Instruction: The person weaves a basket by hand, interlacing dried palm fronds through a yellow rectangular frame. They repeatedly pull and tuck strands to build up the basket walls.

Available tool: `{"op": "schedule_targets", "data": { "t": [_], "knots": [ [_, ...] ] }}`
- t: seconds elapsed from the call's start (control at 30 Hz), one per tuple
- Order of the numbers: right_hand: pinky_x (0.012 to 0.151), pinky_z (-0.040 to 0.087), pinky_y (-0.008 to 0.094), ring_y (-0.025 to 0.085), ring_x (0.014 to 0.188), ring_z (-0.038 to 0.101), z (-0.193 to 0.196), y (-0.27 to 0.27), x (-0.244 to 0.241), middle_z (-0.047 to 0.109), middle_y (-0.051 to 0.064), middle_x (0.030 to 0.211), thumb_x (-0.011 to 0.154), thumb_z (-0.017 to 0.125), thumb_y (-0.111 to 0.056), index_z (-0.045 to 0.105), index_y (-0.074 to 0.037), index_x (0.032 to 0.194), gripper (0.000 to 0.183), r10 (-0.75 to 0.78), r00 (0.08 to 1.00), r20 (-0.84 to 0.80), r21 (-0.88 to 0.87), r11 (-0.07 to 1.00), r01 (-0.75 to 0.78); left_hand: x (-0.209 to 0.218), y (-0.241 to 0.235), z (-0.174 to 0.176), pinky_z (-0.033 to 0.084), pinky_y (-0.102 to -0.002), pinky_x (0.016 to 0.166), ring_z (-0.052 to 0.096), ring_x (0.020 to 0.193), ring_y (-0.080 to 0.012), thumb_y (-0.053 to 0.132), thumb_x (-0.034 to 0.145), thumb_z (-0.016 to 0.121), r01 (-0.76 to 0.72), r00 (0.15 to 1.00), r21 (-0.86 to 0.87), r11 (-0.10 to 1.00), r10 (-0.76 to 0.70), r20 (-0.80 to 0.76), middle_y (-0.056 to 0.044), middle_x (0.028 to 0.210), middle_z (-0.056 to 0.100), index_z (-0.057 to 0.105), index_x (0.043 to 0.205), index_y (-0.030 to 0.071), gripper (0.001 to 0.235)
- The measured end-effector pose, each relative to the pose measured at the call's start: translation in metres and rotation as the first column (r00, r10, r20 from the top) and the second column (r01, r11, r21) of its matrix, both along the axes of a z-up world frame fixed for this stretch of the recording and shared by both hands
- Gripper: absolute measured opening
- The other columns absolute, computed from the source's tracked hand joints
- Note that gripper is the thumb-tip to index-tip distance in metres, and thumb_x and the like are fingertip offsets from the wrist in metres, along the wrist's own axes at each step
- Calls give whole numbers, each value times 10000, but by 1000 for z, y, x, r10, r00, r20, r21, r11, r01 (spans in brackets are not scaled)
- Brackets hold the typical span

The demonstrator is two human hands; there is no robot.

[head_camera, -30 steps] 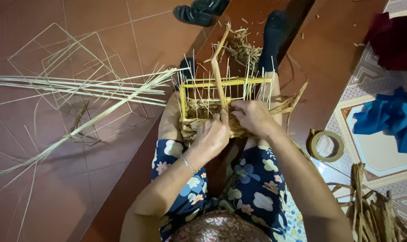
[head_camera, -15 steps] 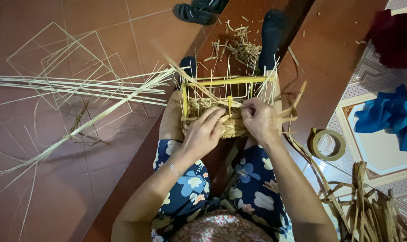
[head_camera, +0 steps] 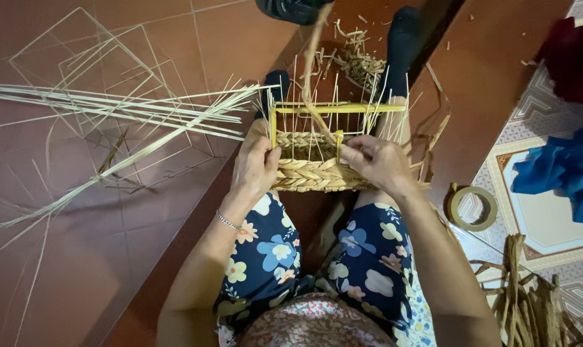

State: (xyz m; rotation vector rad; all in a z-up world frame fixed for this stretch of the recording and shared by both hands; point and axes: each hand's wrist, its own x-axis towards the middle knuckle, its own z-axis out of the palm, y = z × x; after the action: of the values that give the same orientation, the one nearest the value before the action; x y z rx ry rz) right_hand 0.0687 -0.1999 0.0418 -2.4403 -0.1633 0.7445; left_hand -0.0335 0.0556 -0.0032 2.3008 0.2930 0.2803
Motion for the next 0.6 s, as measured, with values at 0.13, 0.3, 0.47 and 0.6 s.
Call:
{"op": "schedule_targets", "data": {
  "t": [0.13, 0.3, 0.47, 0.6],
  "knots": [
    [539, 527, 290, 103, 564, 645, -12, -11, -5, 697, 68, 728, 978, 583, -341, 714, -111, 1031, 270, -58, 990, 131, 264, 964, 21, -1, 2, 1, 510, -490, 662, 648, 773, -412, 119, 926, 702, 32, 978, 40, 999, -40, 203, -230, 876, 648, 574, 911, 12, 167],
    [515, 363, 314, 123, 558, 451, -59, -55, -26, 563, 38, 669, 1049, 592, -316, 639, -47, 925, 299, -295, 929, -224, 507, 779, 369, -1, -1, 0, 518, -482, 634, 659, 711, -394, 113, 903, 719, 51, 988, 25, 998, -54, 147, -225, 834, 644, 552, 861, 12, 199],
    [565, 372, 309, 113, 661, 501, -72, -61, -21, 586, 8, 757, 1055, 619, -370, 672, -22, 988, 358, -159, 987, -31, 519, 841, 152, -1, 0, -1, 515, -498, 665, 672, 730, -398, 125, 944, 716, 79, 996, 119, 990, -82, 21, -213, 752, 657, 569, 855, 20, 202],
    [529, 503, 209, 23, 712, 626, -66, -47, -17, 675, -50, 855, 1021, 621, -404, 751, -91, 1035, 340, 48, 909, 413, 408, 883, -232, 3, 6, -5, 524, -491, 676, 652, 757, -421, 78, 889, 688, 118, 961, 167, 979, -155, 228, -237, 794, 640, 541, 843, 1, 172]
  ]
}}
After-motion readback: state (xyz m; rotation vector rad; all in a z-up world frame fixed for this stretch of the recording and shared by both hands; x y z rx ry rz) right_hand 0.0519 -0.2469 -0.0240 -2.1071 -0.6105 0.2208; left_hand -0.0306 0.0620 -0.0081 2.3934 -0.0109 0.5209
